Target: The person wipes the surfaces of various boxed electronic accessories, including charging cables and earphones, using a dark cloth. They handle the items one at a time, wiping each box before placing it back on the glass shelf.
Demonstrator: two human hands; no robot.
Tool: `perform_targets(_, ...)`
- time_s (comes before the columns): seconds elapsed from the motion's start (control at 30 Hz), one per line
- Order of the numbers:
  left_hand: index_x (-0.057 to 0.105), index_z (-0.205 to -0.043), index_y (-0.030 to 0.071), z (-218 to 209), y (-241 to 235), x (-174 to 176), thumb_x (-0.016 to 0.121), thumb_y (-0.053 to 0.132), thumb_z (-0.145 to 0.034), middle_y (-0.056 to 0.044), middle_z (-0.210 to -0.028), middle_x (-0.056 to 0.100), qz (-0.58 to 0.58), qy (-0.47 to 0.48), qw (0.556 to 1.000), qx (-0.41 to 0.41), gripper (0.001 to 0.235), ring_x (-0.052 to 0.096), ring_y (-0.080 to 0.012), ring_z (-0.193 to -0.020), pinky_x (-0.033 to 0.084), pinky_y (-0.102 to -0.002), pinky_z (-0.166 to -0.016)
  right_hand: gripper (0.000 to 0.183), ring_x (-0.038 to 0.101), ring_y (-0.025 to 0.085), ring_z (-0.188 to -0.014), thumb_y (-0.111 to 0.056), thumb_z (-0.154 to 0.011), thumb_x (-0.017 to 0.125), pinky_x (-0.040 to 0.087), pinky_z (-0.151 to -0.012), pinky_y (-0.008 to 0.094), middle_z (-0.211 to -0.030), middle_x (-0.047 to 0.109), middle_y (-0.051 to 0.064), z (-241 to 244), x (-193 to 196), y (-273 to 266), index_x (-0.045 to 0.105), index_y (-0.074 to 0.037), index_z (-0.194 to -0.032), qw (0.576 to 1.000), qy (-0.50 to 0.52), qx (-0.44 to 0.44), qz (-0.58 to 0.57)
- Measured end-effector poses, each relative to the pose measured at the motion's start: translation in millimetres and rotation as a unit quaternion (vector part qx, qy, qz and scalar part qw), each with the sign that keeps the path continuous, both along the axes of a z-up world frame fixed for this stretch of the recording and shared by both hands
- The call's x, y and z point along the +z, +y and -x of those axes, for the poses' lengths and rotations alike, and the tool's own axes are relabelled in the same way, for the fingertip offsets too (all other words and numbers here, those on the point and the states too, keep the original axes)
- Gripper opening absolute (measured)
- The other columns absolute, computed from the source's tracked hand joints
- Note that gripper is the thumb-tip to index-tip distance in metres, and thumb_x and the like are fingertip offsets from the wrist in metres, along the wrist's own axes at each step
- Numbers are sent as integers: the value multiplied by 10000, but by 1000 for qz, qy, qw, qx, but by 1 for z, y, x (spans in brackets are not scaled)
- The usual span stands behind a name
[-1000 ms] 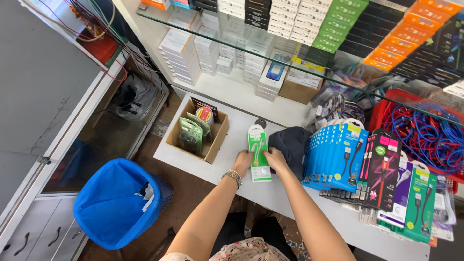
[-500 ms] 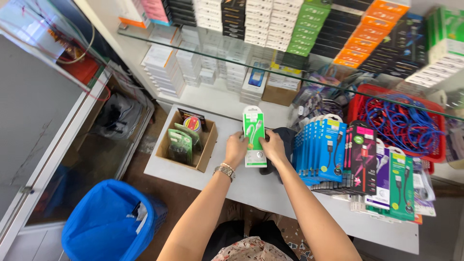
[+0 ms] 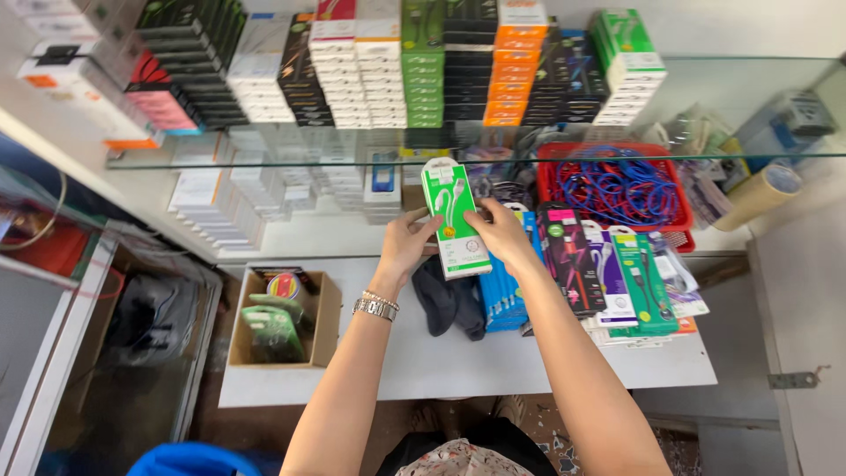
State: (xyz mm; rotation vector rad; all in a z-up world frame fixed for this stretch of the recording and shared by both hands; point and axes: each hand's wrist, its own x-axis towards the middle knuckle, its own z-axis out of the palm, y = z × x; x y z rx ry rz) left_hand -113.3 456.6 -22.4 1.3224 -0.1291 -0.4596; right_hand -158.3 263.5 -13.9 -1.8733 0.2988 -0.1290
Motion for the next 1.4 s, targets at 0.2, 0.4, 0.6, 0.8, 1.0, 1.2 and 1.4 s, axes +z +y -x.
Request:
perform_targets(0.2,677,-1252,-117,-11,-69,31,709,233,-965,-101,-973,788,-65,-102,993,-7,454,757,-123,-821,625,-264,-622,453,702,148,-915,-263,-945,677,540,-773,293,-1035,750,103,5,38,-61,632,-8,-1316,998,-24,-35,-46)
perform_targets(0.4,687,-1236,-107,-28,-156,50,708,237,-973,-98,-945,782,17,-97,995,-18,434,741,-120,-764,590,-253,-581,475,670,140,-963,-284,-970,675,518,-816,285,-1082,739,109,-2,61,-139,637,10,-1341,994,-66,-52,-72)
perform_targets(0.6,700,-1263,-75,-53,-253,79,709,246,-963,-93,-937,780,-38,-129,990,41,440,722,-98,-777,588,-252,-610,517,633,113,-991,-278,-966,684,504,-857,268,-1085,699,86,-7,84,-232,604,-11,-1401,991,-93,-13,-94)
perform_targets(0.8,634,-1330,-90,-67,-352,82,633,256,-1006,-155,-1202,754,44,-162,977,134,474,710,-162,-1080,546,-264,-923,532,694,130,-971,-242,-938,704,555,-800,287,-1076,729,96,-45,95,-318,569,-10,-1397,981,-108,-39,-153)
perform_targets(1.0,434,-1505,-97,-84,-416,73,553,171,-1064,-225,-1492,557,27,-280,951,128,529,558,-236,-1354,422,-319,-1109,496,729,204,-1005,-284,-939,705,564,-823,340,-1105,750,157,-99,104,-370,593,-7,-1335,986,-149,-72,-35)
perform_targets(1.2,422,-1495,-73,-125,-459,73,521,119,-1010,-277,-1268,685,-122,-287,934,176,531,701,-299,-1154,526,-359,-959,494,715,323,-1078,-387,-952,638,534,-905,397,-1162,739,195,-157,87,-402,664,-15,-1276,976,-145,-104,128)
perform_targets(1.4,430,-1499,-56,-157,-478,69,522,110,-1001,-280,-1144,719,-188,-287,921,184,532,729,-344,-1058,555,-405,-901,524,621,439,-1148,-363,-961,656,473,-968,464,-1201,684,287,-207,53,-423,633,12,-1325,945,-191,-112,242)
